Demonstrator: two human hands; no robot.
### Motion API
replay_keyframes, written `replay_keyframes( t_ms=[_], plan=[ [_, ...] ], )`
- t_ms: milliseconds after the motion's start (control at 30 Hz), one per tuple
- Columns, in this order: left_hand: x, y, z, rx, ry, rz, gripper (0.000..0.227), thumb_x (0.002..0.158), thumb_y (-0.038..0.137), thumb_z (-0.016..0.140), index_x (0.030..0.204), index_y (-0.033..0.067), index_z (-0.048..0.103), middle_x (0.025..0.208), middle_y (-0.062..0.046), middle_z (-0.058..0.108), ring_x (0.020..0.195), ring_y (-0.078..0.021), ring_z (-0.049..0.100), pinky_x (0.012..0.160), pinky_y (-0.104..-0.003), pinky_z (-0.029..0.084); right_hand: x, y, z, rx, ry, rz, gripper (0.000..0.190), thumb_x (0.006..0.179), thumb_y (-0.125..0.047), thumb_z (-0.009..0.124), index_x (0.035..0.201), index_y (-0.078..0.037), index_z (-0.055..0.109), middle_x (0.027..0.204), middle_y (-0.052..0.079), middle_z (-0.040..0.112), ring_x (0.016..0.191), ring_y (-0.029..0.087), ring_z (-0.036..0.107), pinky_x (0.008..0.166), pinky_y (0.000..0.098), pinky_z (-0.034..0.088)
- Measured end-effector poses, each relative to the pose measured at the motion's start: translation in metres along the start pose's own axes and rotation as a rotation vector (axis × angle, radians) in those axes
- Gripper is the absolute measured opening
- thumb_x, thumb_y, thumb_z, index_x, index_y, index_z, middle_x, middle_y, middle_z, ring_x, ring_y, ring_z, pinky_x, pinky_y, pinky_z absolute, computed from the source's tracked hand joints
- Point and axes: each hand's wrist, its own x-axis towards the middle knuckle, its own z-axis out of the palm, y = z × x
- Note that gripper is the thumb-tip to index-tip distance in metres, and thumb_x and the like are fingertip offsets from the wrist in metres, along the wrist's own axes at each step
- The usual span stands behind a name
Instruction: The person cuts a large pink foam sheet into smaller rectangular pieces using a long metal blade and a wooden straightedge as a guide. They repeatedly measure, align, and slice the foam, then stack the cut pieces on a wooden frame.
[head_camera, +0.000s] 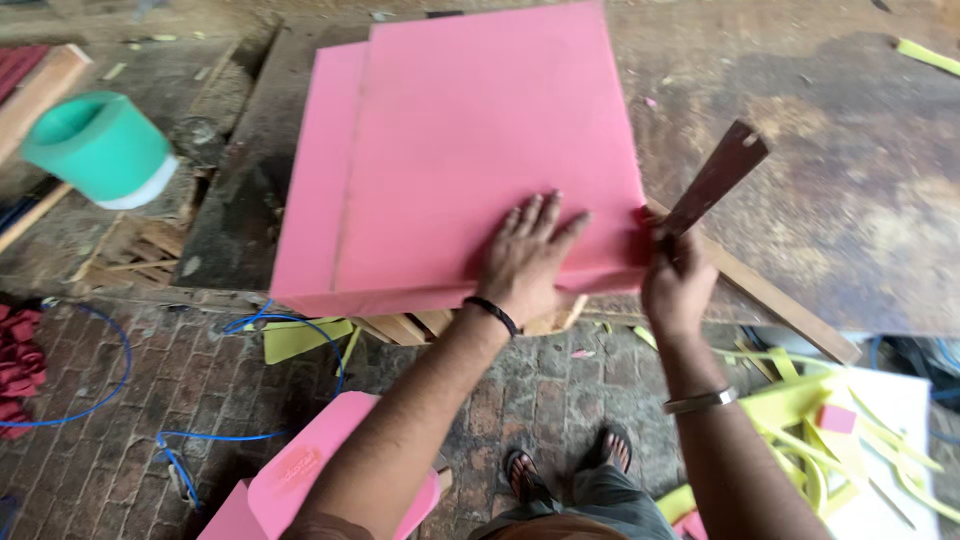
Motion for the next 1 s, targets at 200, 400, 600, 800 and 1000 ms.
replay_keyframes(
  t_ms=[200,400,600,800,1000],
  plan=[
    [-0.005,0.011,0.001,-0.078,0.016,-0.130,0.118,0.069,0.065,0.083,0.160,0.0290,0.016,0.168,-0.019,0.010,0.155,-0.0380,0.015,0.126,-0.050,0.012,-0.066,0.014,-0.008,0.073,0.134,0.125,0.020,0.107,-0.011,0.059,0.123,-0.004,0.070,0.109,0.010,0.077,0.097,0.013,0.075,0.082,0.0291,0.064],
    [-0.008,0.018,0.009,-0.012,0.152,-0.128,0.117,0.068,0.065,0.085,0.159,0.0259,0.021,0.164,-0.022,0.020,0.151,-0.0413,0.022,0.122,-0.058,0.016,-0.118,0.046,0.004,-0.054,-0.037,0.149,0.024,0.103,-0.015,0.065,0.124,-0.006,0.073,0.104,0.009,0.080,0.086,0.012,0.077,0.075,0.0254,0.063],
    [-0.012,0.025,0.028,0.023,0.290,-0.147,0.112,0.063,0.062,0.087,0.154,0.0250,0.033,0.160,-0.015,0.033,0.147,-0.0366,0.032,0.118,-0.057,0.025,-0.124,0.059,0.030,-0.037,-0.061,0.118,0.027,0.100,-0.011,0.066,0.126,-0.004,0.071,0.103,0.010,0.079,0.087,0.013,0.074,0.075,0.0276,0.060],
    [-0.006,0.023,0.041,0.035,0.405,-0.130,0.111,0.064,0.060,0.089,0.155,0.0251,0.035,0.160,-0.014,0.036,0.147,-0.0364,0.034,0.120,-0.056,0.026,-0.134,0.064,0.030,-0.081,-0.014,-0.080,0.025,0.105,-0.012,0.065,0.129,-0.007,0.069,0.107,0.013,0.078,0.094,0.012,0.075,0.078,0.0284,0.061],
    [-0.010,0.018,0.038,0.017,0.406,-0.095,0.118,0.060,0.061,0.090,0.157,0.0227,0.034,0.160,-0.016,0.035,0.149,-0.0371,0.034,0.121,-0.055,0.025,-0.140,0.059,0.034,-0.389,0.005,0.082,0.027,0.101,-0.022,0.069,0.127,-0.014,0.074,0.090,0.012,0.079,0.060,0.013,0.070,0.058,0.0327,0.056]
  ],
)
